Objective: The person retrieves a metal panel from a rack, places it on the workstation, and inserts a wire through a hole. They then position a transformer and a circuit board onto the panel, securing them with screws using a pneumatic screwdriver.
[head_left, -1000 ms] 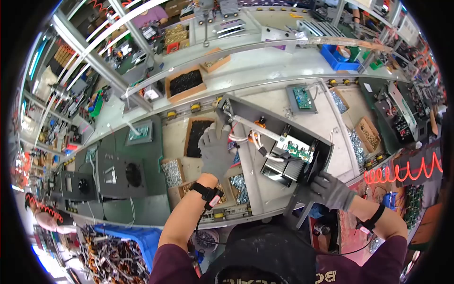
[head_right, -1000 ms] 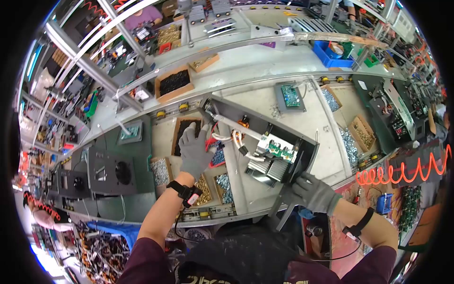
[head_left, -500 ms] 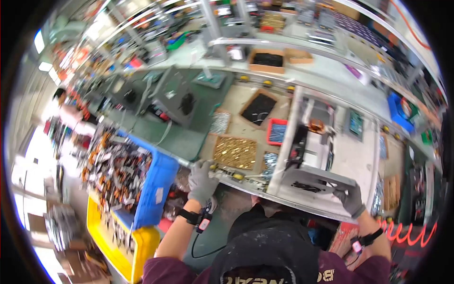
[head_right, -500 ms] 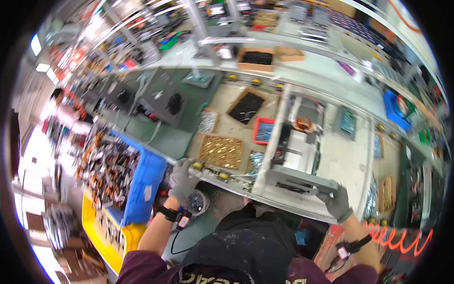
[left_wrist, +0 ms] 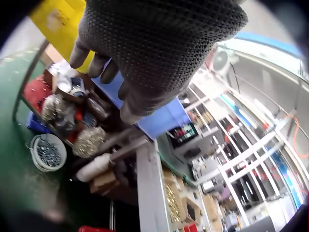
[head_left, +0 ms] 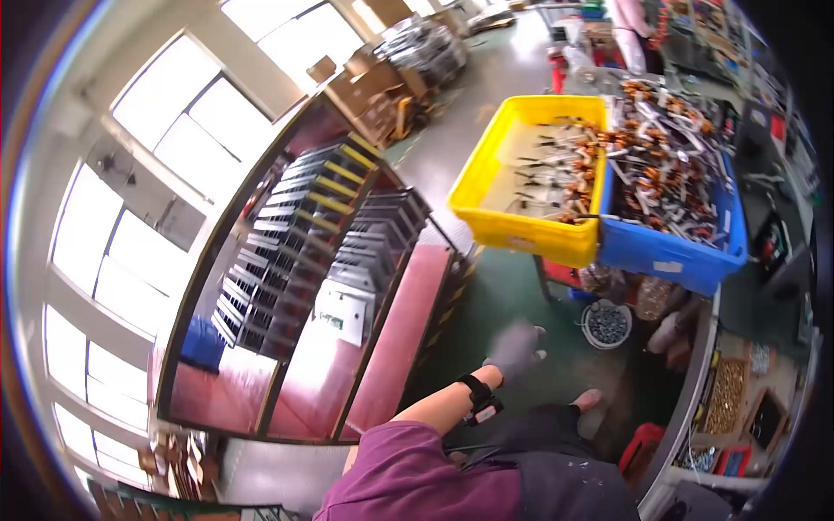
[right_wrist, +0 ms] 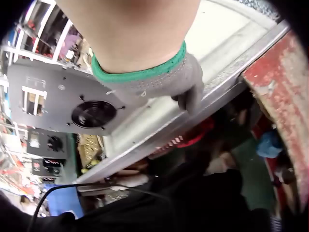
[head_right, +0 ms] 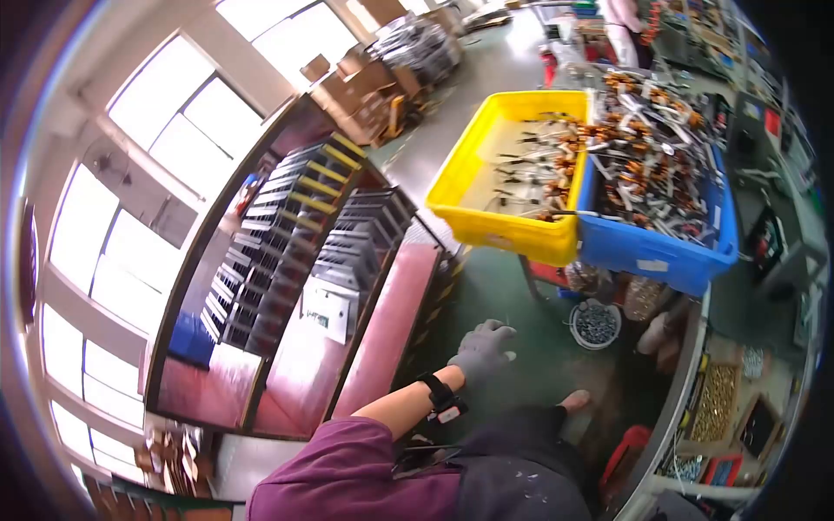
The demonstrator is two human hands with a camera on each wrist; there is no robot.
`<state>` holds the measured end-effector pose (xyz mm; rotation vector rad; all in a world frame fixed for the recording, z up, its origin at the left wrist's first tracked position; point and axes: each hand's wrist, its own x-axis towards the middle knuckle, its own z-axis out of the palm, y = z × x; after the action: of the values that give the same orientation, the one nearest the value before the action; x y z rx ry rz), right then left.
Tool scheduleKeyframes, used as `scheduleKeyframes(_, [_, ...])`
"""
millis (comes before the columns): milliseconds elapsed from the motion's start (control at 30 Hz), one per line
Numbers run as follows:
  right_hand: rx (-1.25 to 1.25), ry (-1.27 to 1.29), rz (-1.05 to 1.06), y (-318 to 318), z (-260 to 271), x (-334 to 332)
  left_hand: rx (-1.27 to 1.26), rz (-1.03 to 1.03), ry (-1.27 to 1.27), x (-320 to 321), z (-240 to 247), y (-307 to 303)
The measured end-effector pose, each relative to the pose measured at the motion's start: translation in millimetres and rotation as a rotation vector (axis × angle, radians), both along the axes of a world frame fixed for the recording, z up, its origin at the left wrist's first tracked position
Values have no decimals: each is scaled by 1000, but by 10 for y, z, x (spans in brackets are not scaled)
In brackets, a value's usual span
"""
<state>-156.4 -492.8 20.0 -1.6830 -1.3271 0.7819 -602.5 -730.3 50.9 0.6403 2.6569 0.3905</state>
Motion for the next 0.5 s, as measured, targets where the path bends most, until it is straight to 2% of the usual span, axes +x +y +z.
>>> scheduleKeyframes(133, [122,42,269,73,161,-999,23,362,56,-266,-39,-988])
scheduleKeyframes(200, [156,44,362,-37,213,-1485,44,434,94,-457,-88,-1437])
scheduleKeyframes(300, [223,36,491,-241,278,-2215,116,546,177,-859,-423,-2244])
scheduleKeyframes(367, [224,25,591,-366,329,-2580,245,659,311,-961,-451,-2748])
scheduleKeyframes(433, [233,8,665,-442,410,-2872,204,778,697,-961,-202,-3256])
scheduleKeyframes(500, [254,7,710,-477,465,-3134,-76,1053,1311,-886,9,-3831])
